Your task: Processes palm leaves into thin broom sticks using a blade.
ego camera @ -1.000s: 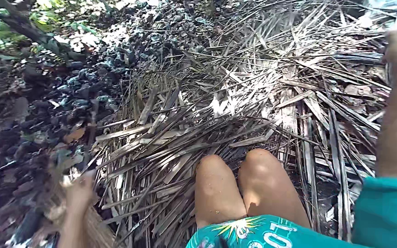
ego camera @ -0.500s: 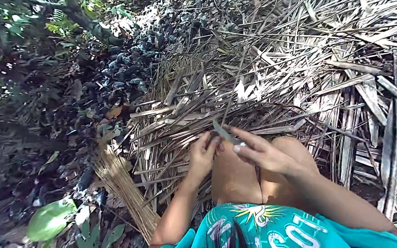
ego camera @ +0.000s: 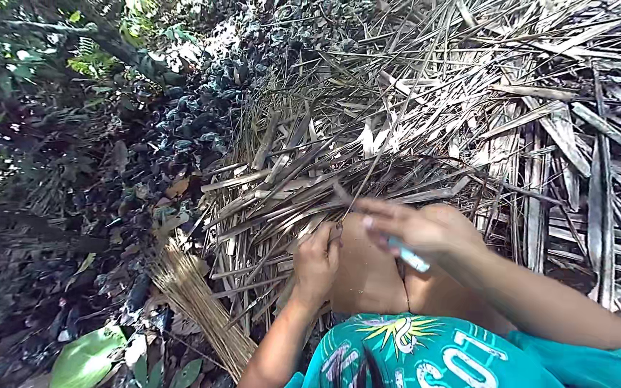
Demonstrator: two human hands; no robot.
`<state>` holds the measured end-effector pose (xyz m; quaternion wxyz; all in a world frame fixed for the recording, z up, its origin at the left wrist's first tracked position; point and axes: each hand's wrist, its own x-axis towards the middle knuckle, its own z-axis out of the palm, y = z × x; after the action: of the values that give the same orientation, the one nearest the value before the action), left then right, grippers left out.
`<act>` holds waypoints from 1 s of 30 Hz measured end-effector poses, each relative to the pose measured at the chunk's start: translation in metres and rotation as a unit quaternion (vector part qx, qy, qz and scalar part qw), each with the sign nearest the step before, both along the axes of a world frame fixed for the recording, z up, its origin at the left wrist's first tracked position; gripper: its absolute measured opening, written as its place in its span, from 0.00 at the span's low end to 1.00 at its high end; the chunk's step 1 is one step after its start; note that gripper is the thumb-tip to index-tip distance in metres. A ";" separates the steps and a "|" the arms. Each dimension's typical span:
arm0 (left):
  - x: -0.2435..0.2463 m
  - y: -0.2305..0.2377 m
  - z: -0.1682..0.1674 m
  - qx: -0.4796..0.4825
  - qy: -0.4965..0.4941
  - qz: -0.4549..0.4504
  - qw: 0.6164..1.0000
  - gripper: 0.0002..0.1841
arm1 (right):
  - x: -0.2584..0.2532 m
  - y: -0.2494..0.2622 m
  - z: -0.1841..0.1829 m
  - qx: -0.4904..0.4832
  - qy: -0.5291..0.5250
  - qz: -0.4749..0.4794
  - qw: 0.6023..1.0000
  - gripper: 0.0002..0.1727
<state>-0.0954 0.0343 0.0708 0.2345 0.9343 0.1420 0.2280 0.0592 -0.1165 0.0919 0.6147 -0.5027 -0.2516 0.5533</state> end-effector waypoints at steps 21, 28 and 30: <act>-0.035 0.031 -0.040 0.232 -0.024 0.041 0.971 0.13 | 0.037 -0.002 -0.004 0.037 -0.059 -0.164 0.984 0.21; -0.112 0.086 -0.083 0.298 -0.002 0.073 0.952 0.16 | 0.128 -0.053 0.018 0.021 -0.072 -0.348 0.935 0.19; -0.136 0.104 -0.094 0.319 0.014 0.093 0.943 0.17 | 0.144 -0.066 0.018 0.024 -0.081 -0.359 0.929 0.20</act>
<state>-0.2310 0.1388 -0.0232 -0.0998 0.9460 0.1515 0.2686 0.2028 -0.1826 0.1102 0.7621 -0.5873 -0.1163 0.2466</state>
